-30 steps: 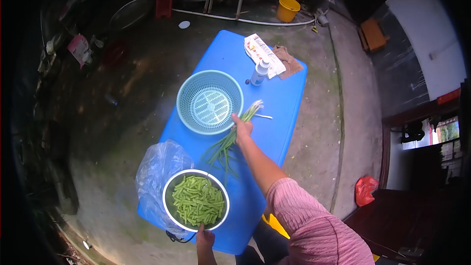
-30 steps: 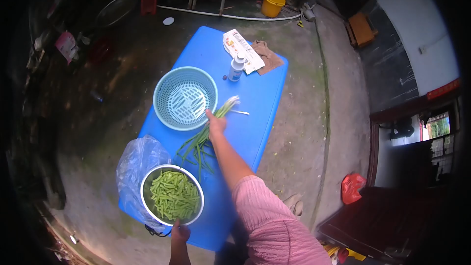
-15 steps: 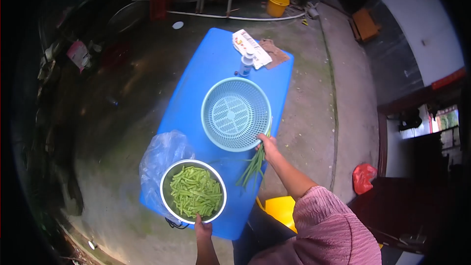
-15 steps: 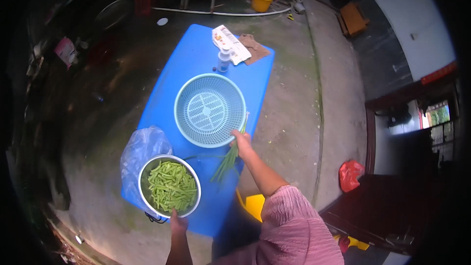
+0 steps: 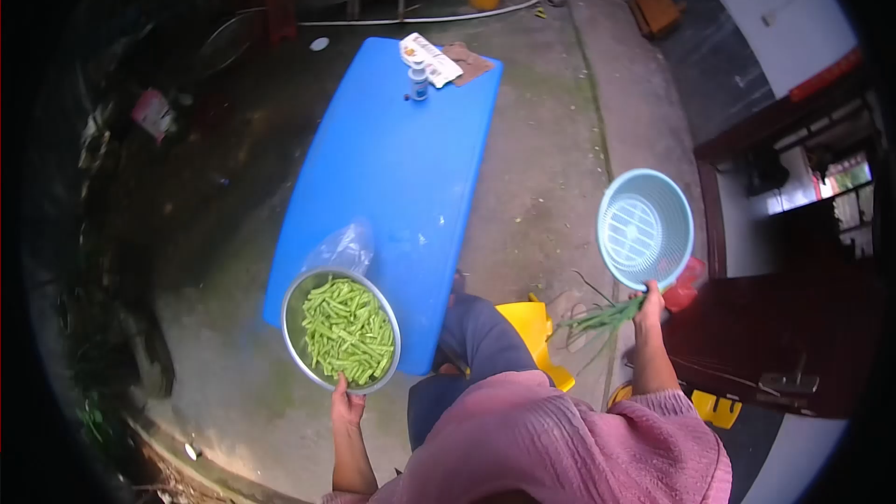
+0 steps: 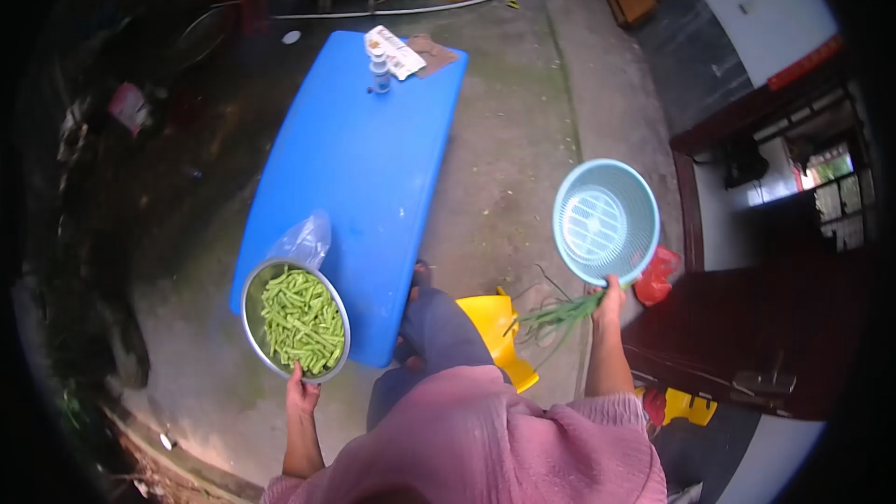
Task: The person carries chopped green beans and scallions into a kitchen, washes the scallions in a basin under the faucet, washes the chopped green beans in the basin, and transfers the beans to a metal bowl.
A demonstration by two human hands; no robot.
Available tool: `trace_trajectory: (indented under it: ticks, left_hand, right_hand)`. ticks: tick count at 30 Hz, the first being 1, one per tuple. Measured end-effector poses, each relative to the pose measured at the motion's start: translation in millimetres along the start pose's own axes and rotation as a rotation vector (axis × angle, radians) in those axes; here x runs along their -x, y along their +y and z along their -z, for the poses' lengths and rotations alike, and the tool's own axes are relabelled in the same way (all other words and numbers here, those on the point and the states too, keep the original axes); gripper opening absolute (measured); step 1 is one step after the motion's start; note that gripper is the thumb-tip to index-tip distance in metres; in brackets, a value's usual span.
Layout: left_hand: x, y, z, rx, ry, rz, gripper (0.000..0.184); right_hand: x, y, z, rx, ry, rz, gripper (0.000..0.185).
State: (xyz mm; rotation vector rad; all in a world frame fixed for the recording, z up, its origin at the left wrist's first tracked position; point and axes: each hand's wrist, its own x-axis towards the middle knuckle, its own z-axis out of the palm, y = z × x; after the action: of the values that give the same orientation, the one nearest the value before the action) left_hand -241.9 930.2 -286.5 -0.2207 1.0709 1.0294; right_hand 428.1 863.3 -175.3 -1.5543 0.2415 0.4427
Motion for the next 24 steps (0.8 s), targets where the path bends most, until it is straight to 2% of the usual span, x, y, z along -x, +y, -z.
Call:
trace_trajectory:
  ticks: [4,7,10,12,13,14,15,18,21,23,24]
  left_hand:
    - [-7,-11,-18,-0.078,0.062,-0.133,0.04]
    - [-5,-20,-27,-0.083,0.151,-0.279,0.041]
    - [-10,-45,-40,0.017,0.209,-0.341,0.04]
    - [-10,-59,-68,0.166,0.083,-0.239,0.038]
    - [0,-65,-64,0.222,0.027,-0.175,0.038]
    - [-12,-69,-25,0.286,-0.287,-0.108,0.037]
    - [-8,-62,-36,0.238,-0.177,-0.157,0.037]
    - [13,-59,-106,0.188,0.082,-0.257,0.038]
    - [31,-34,-170,-0.032,0.178,-0.409,0.041]
    - [24,-25,-183,-0.276,0.239,-0.53,0.04]
    - [17,-27,-194,-0.323,0.211,-0.547,0.036]
  right_hand:
    - [-44,14,58,-0.109,0.158,-0.063,0.016]
    - [-74,48,62,-0.076,0.255,-0.147,0.015]
    - [-127,65,53,-0.067,0.123,-0.224,0.017]
    - [-195,72,35,-0.027,0.038,-0.216,0.018]
    - [-200,59,19,0.012,-0.011,-0.251,0.017]
    - [-204,41,-4,0.043,-0.054,-0.294,0.017]
    - [-197,29,-34,0.064,-0.091,-0.328,0.016]
    - [-202,3,-84,0.033,-0.205,-0.251,0.014]
    - [-168,-33,-132,-0.022,-0.353,-0.273,0.013]
    - [-163,-26,-136,-0.063,-0.5,-0.297,0.011]
    - [-160,-22,-135,-0.066,-0.497,-0.279,0.011]
